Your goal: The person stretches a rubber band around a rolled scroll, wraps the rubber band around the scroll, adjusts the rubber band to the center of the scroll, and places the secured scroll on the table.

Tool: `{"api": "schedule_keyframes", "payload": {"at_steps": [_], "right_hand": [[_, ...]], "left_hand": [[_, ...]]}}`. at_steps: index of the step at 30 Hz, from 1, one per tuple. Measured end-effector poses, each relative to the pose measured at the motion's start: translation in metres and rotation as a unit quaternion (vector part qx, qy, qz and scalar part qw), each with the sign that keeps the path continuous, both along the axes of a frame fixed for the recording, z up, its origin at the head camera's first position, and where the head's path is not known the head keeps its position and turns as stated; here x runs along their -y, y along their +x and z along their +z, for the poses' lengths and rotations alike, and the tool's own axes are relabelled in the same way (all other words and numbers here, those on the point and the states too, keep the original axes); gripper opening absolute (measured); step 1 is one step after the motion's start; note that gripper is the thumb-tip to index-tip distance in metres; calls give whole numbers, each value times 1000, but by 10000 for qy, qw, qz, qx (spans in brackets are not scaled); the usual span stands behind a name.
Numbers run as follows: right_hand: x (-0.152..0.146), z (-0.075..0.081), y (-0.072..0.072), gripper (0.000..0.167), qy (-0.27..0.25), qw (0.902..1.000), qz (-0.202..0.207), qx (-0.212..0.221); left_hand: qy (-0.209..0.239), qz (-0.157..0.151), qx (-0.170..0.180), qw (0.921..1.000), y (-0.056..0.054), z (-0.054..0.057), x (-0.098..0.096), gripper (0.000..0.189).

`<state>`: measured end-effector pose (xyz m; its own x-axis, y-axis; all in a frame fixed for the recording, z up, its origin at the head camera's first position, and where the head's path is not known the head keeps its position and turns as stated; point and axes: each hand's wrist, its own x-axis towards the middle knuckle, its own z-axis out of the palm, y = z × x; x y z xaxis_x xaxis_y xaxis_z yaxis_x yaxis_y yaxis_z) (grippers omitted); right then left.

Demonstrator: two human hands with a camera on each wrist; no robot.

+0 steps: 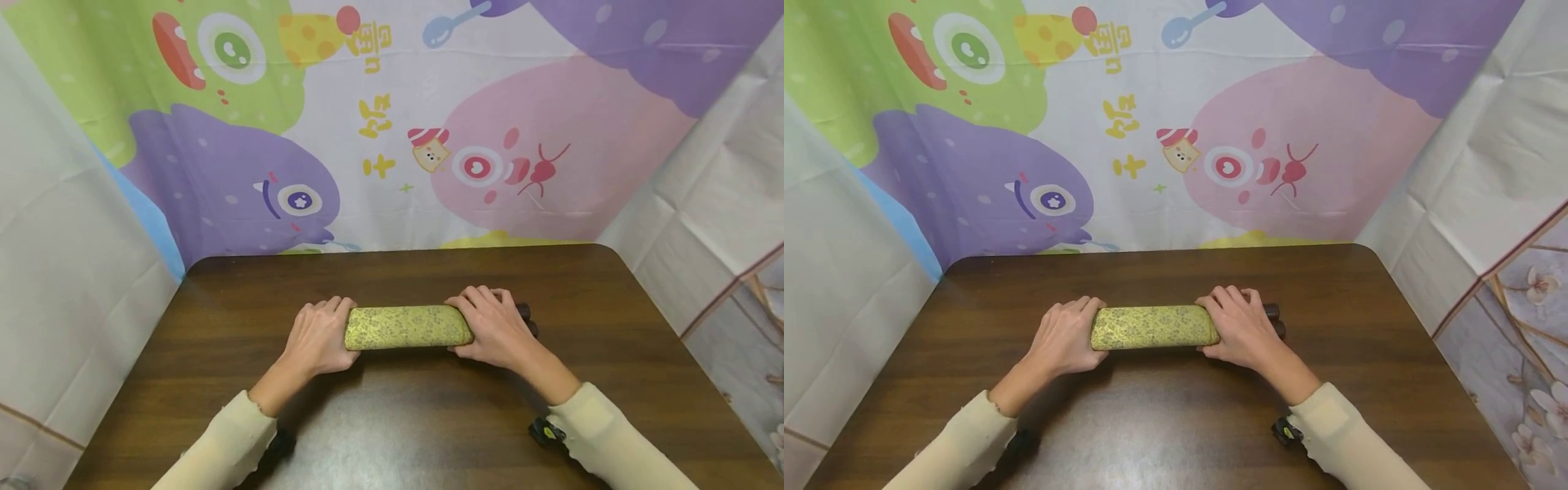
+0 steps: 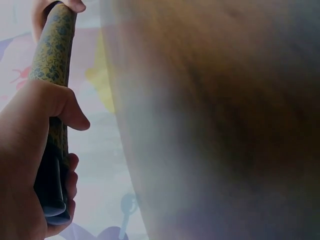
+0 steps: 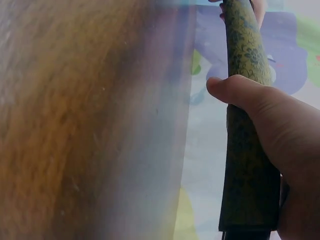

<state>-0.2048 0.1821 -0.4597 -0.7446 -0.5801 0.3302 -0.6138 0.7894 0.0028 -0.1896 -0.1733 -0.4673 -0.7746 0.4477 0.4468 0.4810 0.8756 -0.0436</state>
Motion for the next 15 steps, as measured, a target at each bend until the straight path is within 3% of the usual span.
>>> {"api": "schedule_keyframes", "payload": {"at_steps": [15], "right_hand": [[-5,2,-3,84,-136,9999,-102,-18]], "left_hand": [[-2,145,51,9999,1,0,6,69]]}}
